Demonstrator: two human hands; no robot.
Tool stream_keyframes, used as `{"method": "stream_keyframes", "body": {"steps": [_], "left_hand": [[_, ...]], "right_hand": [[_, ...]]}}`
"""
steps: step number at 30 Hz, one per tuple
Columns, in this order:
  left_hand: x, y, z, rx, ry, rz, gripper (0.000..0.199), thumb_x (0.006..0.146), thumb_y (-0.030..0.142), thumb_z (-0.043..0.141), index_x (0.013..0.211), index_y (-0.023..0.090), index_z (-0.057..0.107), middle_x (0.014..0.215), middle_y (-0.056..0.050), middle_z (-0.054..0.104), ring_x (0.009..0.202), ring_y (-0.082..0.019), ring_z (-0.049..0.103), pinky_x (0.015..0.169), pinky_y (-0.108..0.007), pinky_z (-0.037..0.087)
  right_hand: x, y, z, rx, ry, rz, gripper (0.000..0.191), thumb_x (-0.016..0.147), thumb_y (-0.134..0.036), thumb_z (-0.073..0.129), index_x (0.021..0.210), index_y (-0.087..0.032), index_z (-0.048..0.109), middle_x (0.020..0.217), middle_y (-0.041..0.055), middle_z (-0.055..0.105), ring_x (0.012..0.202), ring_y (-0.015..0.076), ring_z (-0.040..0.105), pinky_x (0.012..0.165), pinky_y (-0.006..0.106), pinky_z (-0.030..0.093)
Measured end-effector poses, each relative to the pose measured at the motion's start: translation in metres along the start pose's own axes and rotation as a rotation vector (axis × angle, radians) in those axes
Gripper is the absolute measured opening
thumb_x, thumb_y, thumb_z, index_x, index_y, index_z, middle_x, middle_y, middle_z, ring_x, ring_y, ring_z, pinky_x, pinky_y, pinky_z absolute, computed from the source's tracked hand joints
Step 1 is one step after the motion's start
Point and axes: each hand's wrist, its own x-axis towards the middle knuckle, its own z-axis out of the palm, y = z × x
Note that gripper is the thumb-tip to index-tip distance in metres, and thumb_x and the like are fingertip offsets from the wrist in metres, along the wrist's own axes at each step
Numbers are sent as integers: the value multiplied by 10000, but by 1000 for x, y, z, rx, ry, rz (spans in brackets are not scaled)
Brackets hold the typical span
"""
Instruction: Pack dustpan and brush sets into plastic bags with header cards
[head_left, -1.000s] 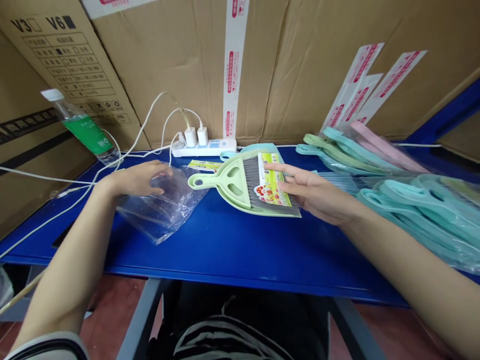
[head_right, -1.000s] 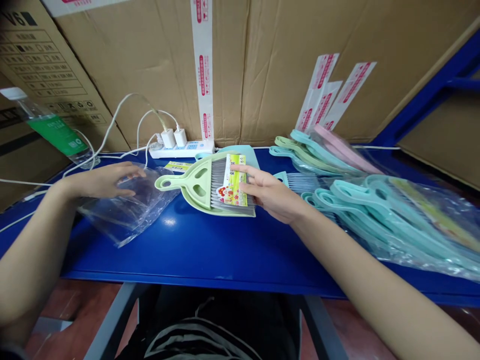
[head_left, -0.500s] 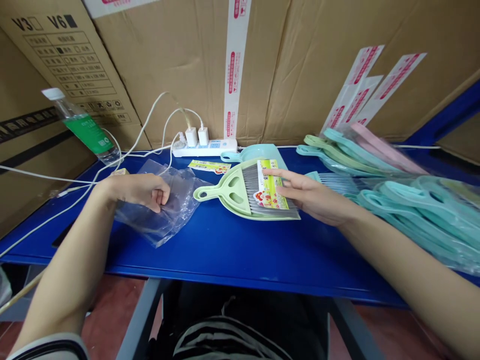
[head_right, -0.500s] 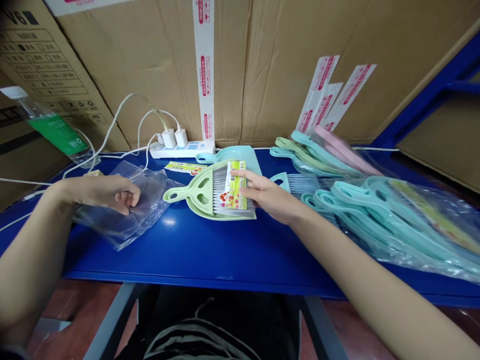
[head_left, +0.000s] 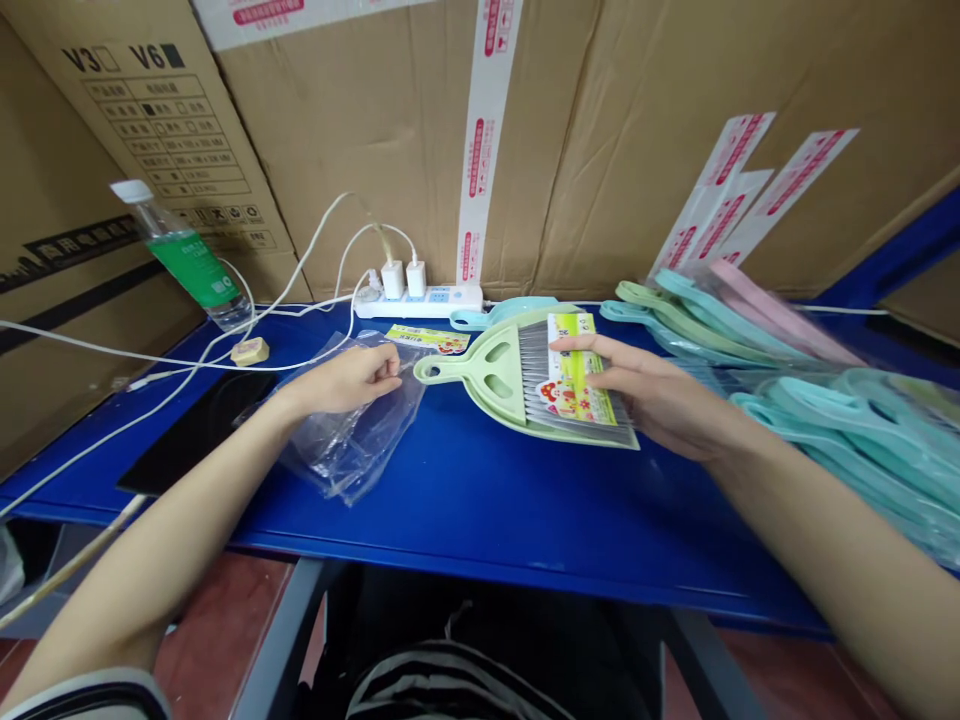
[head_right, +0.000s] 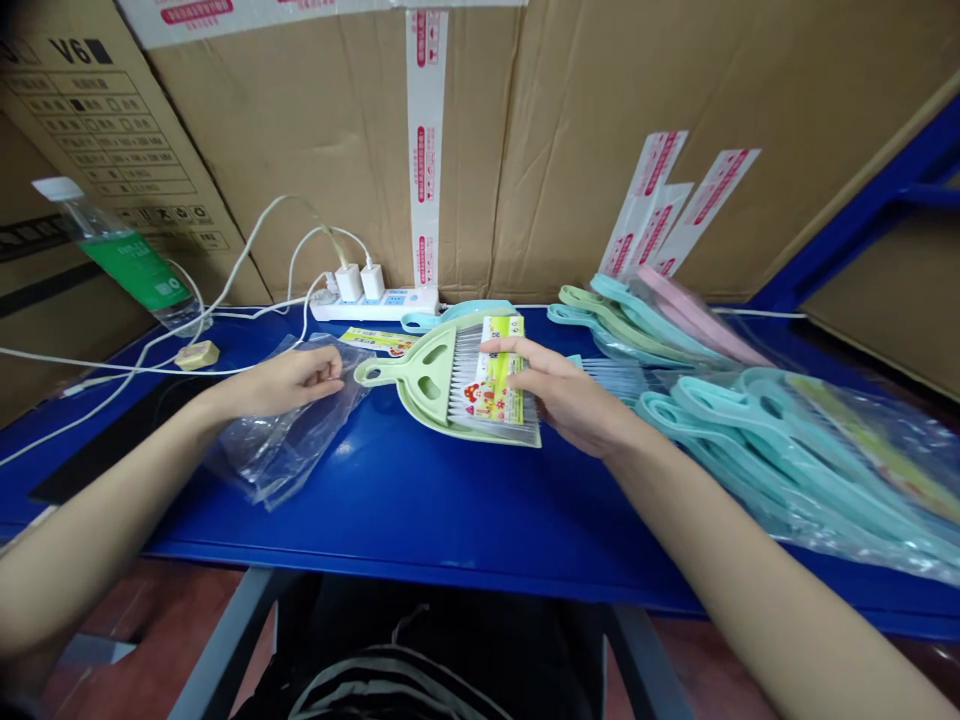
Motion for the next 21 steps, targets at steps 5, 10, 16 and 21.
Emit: {"method": "stream_keyframes", "body": {"steps": [5,10,16,21], "left_hand": [[4,-1,8,-272,146,-50,122,878,306,469,919,199,428,575,75,494,470,-99,506,516,-243,416],[4,-5,10,-449,136,-54,271,871,280,511,1110,195,416,696,37,564,515,-96,581,487,-228,458],[5,1,13,-510,171,-79,338,870,195,520,1184,195,394,875,-25,595,505,-65,560,431,-196,448],[4,9,13,-541,215,-63,332,854,237,507,1158,210,377,954,-42,585,486,-62,549,436,-223,452]], "right_hand": [[-3,-3,-3,216,-40,188,445,752,-192,426,1173,-256,556,1062,57,729,885,246,721,662,366,597],[-2,-1,5,363,-119,145,410,790,-183,449,1173,-258,575,1003,50,736,852,221,722,670,349,595],[0,4,14,386,-186,149,470,837,-174,422,1291,-263,505,1042,52,725,876,202,717,767,372,586],[-1,9,15,406,-236,141,413,835,-237,493,1248,-215,493,1082,78,706,924,206,692,802,373,569]]}}
